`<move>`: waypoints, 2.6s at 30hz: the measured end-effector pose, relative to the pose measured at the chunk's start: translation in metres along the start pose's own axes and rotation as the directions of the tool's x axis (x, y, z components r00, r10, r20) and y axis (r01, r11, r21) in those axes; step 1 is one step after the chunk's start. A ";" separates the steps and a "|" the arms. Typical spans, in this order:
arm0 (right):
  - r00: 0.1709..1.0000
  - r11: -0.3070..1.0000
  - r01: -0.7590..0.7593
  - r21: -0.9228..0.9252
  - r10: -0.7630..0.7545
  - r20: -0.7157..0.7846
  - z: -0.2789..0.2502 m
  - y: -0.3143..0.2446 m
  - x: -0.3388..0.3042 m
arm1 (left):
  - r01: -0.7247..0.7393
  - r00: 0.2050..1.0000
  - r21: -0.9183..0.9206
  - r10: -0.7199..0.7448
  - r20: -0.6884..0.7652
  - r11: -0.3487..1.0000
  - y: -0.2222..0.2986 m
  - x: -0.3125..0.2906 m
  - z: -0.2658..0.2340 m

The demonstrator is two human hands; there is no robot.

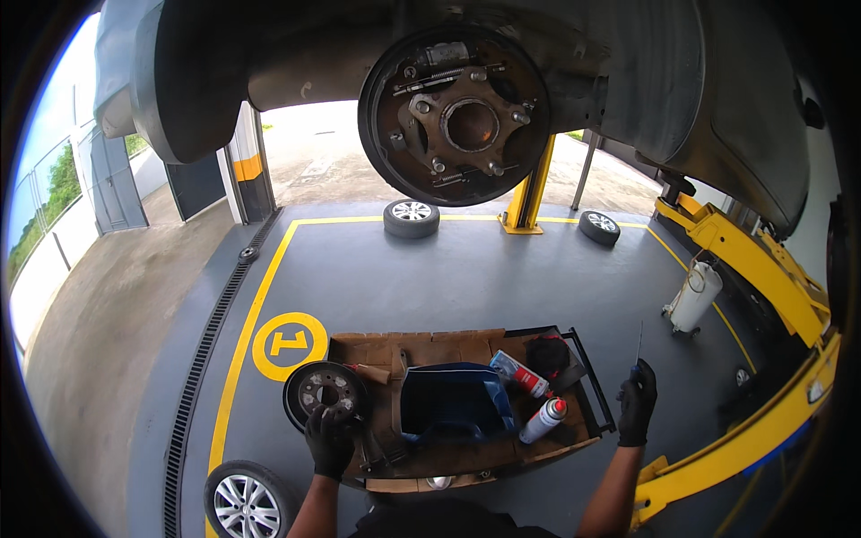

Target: The person sprays a lubricant onto a brake drum, then repeatedly attempts to fit the drum onto the rear wheel hub of a lifted car. The person removes and repositions the drum multiple times, trying to align it with the hub and brake assembly.

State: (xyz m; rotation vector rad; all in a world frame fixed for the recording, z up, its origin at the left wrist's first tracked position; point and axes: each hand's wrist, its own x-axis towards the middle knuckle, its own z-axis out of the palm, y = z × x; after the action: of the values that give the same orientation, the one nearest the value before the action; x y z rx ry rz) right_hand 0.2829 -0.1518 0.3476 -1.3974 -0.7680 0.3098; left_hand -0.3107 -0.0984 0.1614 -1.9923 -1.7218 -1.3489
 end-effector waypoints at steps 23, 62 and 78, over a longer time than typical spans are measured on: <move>0.024 0.022 0.987 0.160 -1.000 -0.016 0.222 -0.448 0.004 | -0.134 0.988 -0.414 0.154 0.016 0.900 -0.022 0.112 -0.012; 0.419 0.276 0.789 0.548 -0.895 -0.153 0.139 -0.353 0.063 | -0.681 0.631 0.014 0.597 -0.495 0.732 0.276 0.481 -0.113; -0.183 -0.251 0.919 0.305 -0.955 -0.234 0.203 -0.412 0.043 | -0.646 0.578 -0.091 0.408 -0.707 0.758 0.257 0.451 -0.097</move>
State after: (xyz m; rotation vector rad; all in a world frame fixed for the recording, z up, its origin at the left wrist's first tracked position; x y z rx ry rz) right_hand 0.0849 -0.0450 0.7503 0.0458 -1.5930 -0.7993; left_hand -0.1758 0.0720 0.6431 -1.6391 -0.5100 -1.8562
